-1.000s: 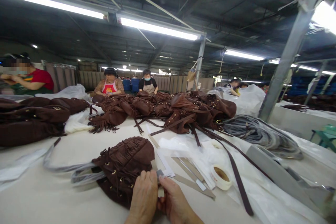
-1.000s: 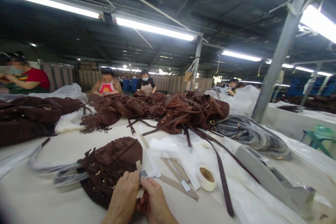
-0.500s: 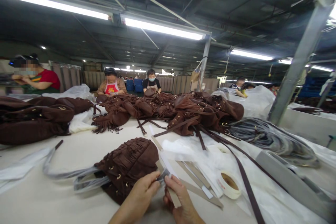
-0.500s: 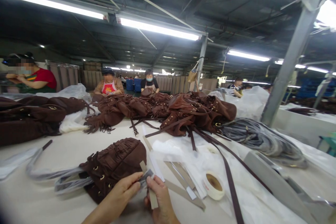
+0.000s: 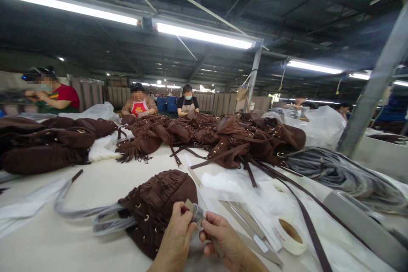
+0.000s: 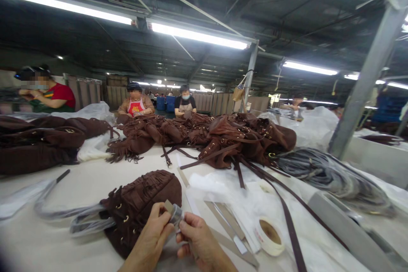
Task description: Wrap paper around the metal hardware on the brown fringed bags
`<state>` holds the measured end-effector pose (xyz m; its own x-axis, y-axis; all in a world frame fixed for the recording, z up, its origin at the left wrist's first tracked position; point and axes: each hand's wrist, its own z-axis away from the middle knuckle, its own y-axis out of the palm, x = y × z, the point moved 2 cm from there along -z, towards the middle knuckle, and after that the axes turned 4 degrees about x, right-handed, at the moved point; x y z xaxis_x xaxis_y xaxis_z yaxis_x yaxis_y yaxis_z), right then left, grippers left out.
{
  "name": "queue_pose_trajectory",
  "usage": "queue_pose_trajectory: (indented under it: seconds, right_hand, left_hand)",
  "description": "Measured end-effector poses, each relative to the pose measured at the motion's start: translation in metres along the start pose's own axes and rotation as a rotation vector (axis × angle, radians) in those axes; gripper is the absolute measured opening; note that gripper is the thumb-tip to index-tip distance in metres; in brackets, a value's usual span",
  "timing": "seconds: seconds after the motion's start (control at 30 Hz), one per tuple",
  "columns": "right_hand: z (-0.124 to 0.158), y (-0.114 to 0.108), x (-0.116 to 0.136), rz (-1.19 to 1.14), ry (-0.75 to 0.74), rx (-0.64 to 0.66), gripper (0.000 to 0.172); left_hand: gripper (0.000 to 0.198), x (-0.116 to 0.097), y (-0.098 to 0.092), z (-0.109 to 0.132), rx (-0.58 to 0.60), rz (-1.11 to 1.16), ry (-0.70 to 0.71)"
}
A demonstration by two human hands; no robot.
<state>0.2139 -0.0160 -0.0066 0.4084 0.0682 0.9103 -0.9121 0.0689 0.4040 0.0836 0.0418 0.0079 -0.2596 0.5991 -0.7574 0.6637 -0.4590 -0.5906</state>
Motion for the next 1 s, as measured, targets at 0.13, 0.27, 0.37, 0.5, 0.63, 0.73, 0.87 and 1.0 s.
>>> queue_pose_trajectory:
  seconds: [0.13,0.27,0.37,0.5,0.63,0.73,0.87,1.0]
  right_hand:
    - [0.0,-0.005,0.007,0.095,0.002,0.03,0.04]
    - [-0.005,-0.011,0.001,0.152,-0.02,0.033,0.04]
    - [-0.008,-0.011,-0.002,0.195,-0.049,-0.005,0.041]
    - [-0.01,-0.007,-0.002,0.183,-0.039,-0.062,0.044]
    - [-0.01,-0.001,-0.002,0.143,-0.04,-0.037,0.042]
    - [-0.013,0.0,-0.003,0.142,-0.05,-0.058,0.042]
    - [-0.01,-0.001,-0.005,0.153,-0.091,-0.119,0.046]
    - [0.009,-0.002,0.004,0.15,-0.059,0.072,0.034]
  left_hand:
    - [0.022,0.002,-0.004,-0.003,0.029,0.106,0.052]
    - [0.022,0.004,-0.006,-0.004,0.037,0.157,0.068]
    - [0.023,0.003,-0.008,-0.004,0.029,0.173,0.002]
    - [0.019,0.006,-0.011,-0.005,-0.002,0.279,-0.098]
    - [0.027,0.013,-0.01,-0.007,0.074,0.579,-0.169]
    - [0.035,0.016,-0.01,-0.008,0.078,0.692,-0.21]
    - [0.039,0.015,-0.008,-0.008,0.013,0.736,-0.237]
    - [0.037,0.014,-0.007,-0.006,-0.002,0.742,-0.257]
